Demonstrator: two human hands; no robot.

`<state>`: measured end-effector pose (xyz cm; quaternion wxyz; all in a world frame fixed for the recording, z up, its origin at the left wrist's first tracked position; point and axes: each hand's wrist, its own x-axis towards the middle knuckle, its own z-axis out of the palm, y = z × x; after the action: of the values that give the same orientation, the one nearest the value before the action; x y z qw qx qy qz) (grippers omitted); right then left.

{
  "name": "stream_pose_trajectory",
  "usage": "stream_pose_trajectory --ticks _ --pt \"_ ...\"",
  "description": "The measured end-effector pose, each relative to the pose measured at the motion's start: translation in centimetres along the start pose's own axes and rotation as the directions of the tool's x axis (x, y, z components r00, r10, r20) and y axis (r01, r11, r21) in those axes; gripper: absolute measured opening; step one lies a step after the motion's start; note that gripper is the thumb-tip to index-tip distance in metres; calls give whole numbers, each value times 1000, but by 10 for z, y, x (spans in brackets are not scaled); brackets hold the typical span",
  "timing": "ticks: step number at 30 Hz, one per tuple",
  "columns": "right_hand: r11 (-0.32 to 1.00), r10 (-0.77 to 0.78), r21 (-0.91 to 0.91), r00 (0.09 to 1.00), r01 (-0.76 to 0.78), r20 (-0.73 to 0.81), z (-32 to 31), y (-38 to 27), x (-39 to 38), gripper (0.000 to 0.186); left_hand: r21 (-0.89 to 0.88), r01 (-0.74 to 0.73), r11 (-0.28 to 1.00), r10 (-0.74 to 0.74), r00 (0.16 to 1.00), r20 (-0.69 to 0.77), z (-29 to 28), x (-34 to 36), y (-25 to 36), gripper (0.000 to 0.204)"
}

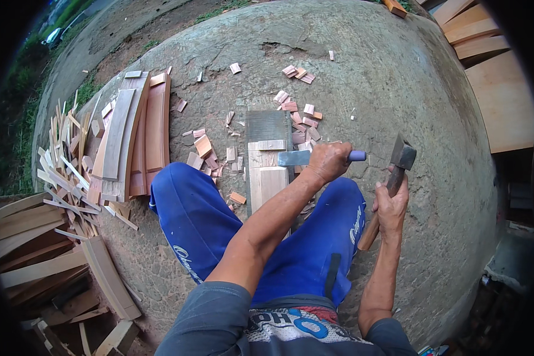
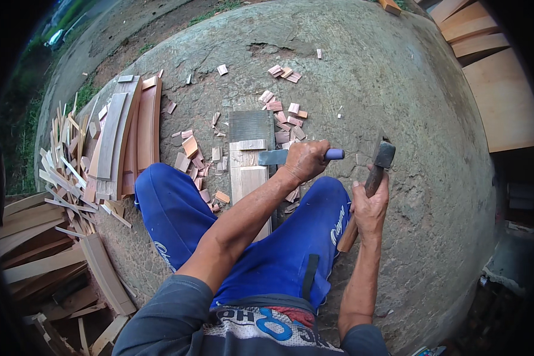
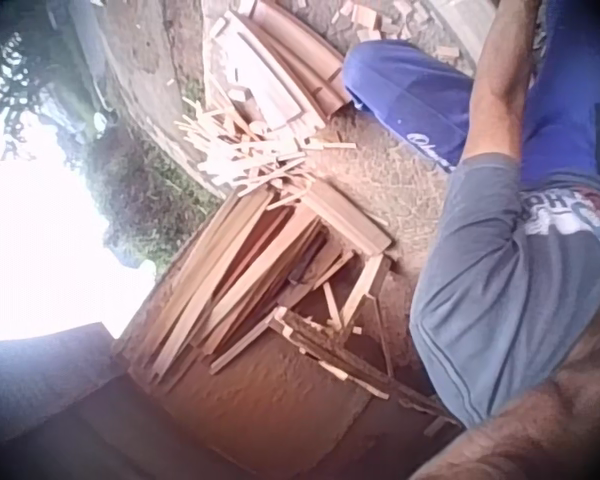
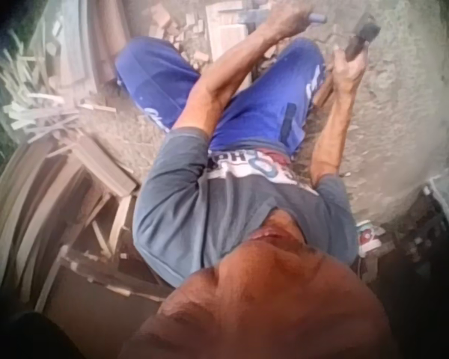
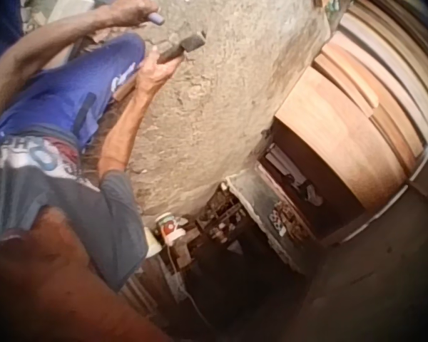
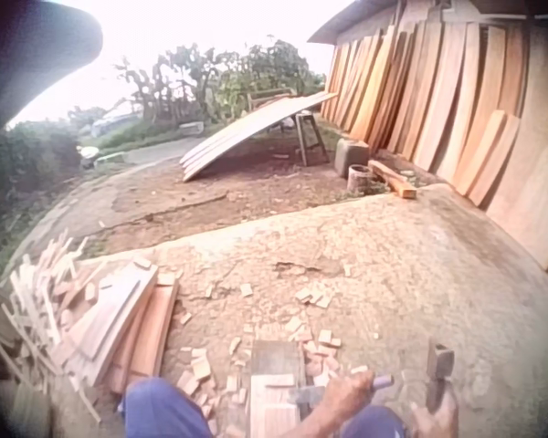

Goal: The person sits on the ground and uses a chisel and mallet to carve a rectangular wooden block. They repeatedly strike the chisel to remove wood shavings and occasionally reposition the block.

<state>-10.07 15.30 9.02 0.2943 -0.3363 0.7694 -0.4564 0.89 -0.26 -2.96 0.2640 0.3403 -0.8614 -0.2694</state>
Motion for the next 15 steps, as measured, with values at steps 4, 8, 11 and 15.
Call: stream_pose_trajectory --ticks 4,8,11,15 --pt "917 -99 -365 977 164 191 9 10 4 54 -15 -21 1000 21 1000 -21 -3 -1 -2 13" --pt "992 127 -3 987 -127 102 -4 -10 8 51 2 11 1000 -11 1000 15 -4 0 -5 16" --pt "985 171 21 984 -170 -45 12 -1 9 51 32 14 999 -16 999 47 1 1 -4 16" --pt "914 -159 -326 952 242 262 -13 35 19 53 57 -9 998 7 999 51 4 -3 -7 16"
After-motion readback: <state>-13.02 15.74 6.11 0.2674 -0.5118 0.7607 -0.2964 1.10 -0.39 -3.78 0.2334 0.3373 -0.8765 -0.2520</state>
